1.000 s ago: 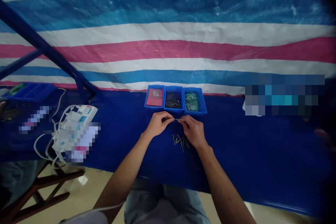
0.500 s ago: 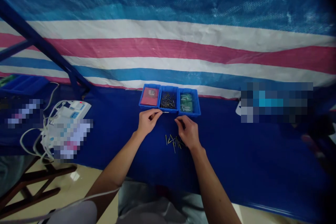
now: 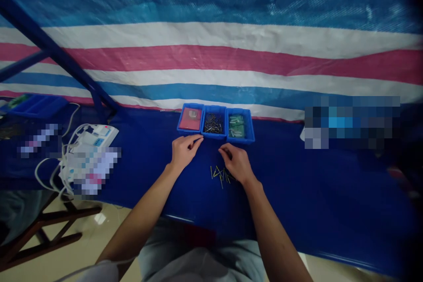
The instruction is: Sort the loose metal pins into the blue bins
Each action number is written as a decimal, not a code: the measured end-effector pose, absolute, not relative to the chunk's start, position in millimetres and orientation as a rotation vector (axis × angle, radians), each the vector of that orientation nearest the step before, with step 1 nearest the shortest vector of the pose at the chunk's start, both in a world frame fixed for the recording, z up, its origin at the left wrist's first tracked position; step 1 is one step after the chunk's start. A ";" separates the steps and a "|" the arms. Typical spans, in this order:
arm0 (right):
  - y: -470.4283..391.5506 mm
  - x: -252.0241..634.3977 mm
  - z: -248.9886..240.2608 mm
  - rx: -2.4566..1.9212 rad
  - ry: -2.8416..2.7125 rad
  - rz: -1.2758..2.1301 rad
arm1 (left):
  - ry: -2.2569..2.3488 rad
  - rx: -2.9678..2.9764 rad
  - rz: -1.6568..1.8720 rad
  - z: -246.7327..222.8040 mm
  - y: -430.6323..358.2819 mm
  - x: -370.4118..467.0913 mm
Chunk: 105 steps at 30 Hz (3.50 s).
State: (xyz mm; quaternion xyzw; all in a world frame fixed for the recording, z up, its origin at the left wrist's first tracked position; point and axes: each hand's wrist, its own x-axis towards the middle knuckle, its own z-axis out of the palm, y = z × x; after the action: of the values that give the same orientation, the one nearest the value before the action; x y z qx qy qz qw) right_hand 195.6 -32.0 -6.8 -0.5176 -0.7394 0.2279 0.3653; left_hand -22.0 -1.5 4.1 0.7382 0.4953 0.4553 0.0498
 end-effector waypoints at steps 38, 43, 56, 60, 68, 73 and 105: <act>-32.3 206.6 -1.7 -1.300 -1.979 0.806 | 0.868 2.136 0.522 9.6 -6.1 -30.4; -34.4 201.3 -3.4 -1.255 -1.977 0.668 | 0.962 1.971 0.667 4.6 -6.5 -26.3; -37.7 191.4 -2.4 -1.231 -2.041 0.573 | 1.052 2.060 0.876 5.5 -9.4 -21.4; -39.4 190.7 -0.4 -1.230 -1.972 0.541 | 1.076 2.180 0.872 7.2 -12.7 -19.9; -40.1 186.2 -0.6 -1.144 -1.926 0.505 | 1.088 2.427 0.968 10.1 -16.2 -15.4; -38.8 185.3 -6.0 -1.112 -1.930 0.502 | 1.058 2.435 0.978 8.7 -15.8 -14.2; -36.0 185.7 -9.4 -1.152 -1.898 0.519 | 1.049 2.050 0.917 2.3 -12.1 -17.1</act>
State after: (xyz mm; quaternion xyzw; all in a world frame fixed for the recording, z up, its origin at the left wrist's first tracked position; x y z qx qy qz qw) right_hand 185.7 -36.0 -9.4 -0.4590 -0.7564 0.2069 0.4176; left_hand -17.1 -12.1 2.3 0.7821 0.4002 0.3498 0.3252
